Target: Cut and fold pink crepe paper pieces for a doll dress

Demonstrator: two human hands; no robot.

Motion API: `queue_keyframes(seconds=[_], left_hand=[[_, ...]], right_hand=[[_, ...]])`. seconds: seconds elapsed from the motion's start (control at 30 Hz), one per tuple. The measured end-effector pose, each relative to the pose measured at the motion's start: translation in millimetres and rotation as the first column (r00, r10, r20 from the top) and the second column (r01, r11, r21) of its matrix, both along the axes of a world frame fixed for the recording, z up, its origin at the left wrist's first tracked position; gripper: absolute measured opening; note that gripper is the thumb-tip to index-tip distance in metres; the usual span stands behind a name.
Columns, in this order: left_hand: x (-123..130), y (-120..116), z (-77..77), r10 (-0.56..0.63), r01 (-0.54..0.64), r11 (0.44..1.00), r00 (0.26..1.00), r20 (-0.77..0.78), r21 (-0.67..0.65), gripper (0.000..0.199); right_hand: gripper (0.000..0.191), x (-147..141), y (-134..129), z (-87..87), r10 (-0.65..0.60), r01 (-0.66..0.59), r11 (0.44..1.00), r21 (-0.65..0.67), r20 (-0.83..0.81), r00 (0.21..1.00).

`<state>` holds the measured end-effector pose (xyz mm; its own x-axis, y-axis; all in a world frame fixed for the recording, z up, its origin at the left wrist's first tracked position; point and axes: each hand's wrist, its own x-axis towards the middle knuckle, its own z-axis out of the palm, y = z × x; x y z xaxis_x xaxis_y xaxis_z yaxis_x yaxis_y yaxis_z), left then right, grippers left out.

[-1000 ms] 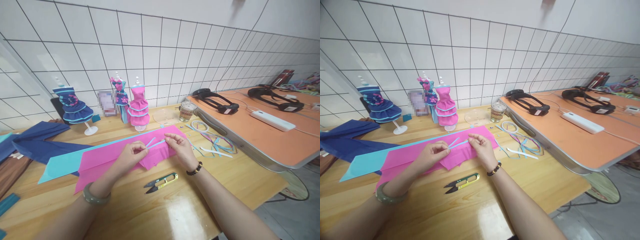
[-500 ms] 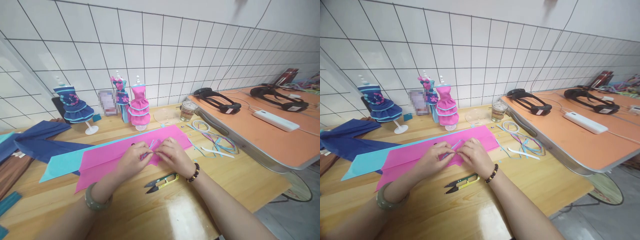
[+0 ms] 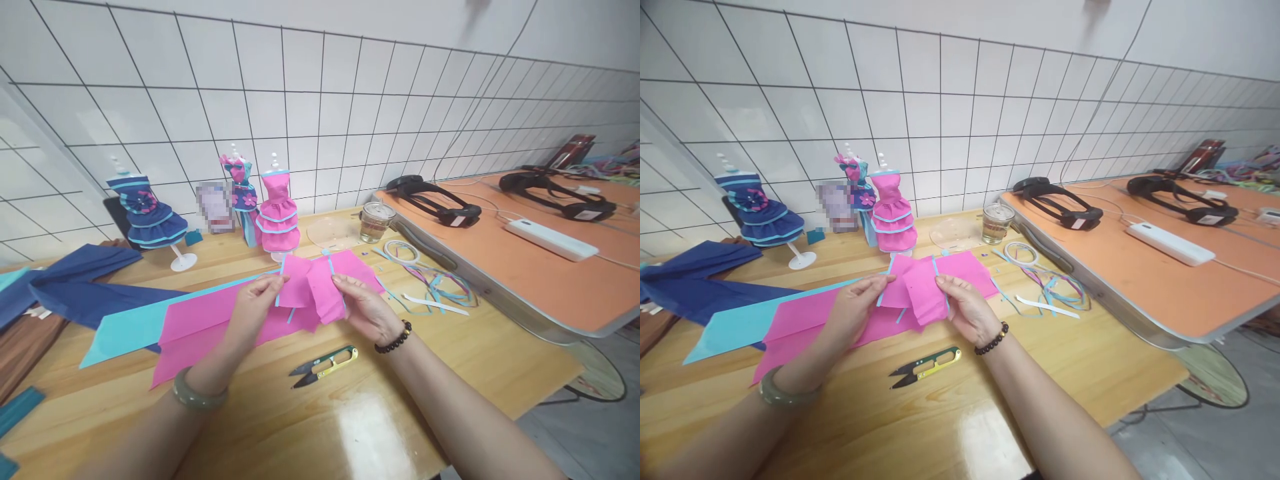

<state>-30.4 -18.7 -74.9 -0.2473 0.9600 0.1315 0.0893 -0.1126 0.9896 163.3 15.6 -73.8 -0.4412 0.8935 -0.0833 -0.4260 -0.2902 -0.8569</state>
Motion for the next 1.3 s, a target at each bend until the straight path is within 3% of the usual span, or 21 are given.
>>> queue_keyframes(seconds=[0.2, 0.3, 0.47, 0.7, 0.9, 1.07, 1.3], left_hand=[[7.7, -5.3, 5.2, -0.036, 0.041, 0.999, 0.99, -0.135, 0.035, 0.027], [9.3, -5.9, 6.5, -0.004, 0.007, 1.0, 0.995, -0.098, 0.022, 0.027], [10.8, -6.6, 5.1, 0.026, -0.028, 0.999, 0.998, -0.048, -0.023, 0.028], [11.1, -7.5, 4.9, 0.056, -0.048, 0.996, 0.991, -0.122, 0.069, 0.022], [3.3, -3.7, 4.2, 0.162, -0.167, 0.982, 0.985, 0.061, 0.083, 0.025], [9.2, -7.1, 4.6, 0.101, -0.103, 0.988, 0.995, 0.025, 0.118, 0.021], [20.1, -13.1, 7.8, 0.017, -0.007, 0.994, 0.995, -0.094, 0.107, 0.019]], right_hand=[[0.012, -3.9, -0.7, -2.7, 0.055, -0.065, 0.993, -0.095, -0.1, 0.993], [0.012, -4.3, 1.6, -3.9, -0.038, 0.019, 0.988, -0.151, -0.124, 0.992], [0.028, -6.3, 0.4, -2.9, -0.225, 0.199, 0.96, -0.197, -0.121, 0.967], [0.031, -6.1, 1.9, -5.2, -0.283, 0.27, 0.956, -0.116, -0.122, 0.951], [0.02, -1.5, 8.7, -10.3, -0.491, 0.48, 0.869, 0.124, 0.081, 0.868], [0.025, -5.4, 3.0, -10.4, -0.478, 0.413, 0.866, 0.283, 0.222, 0.85], [0.021, -10.3, -5.0, -2.3, -0.413, 0.367, 0.891, 0.268, 0.141, 0.9]])
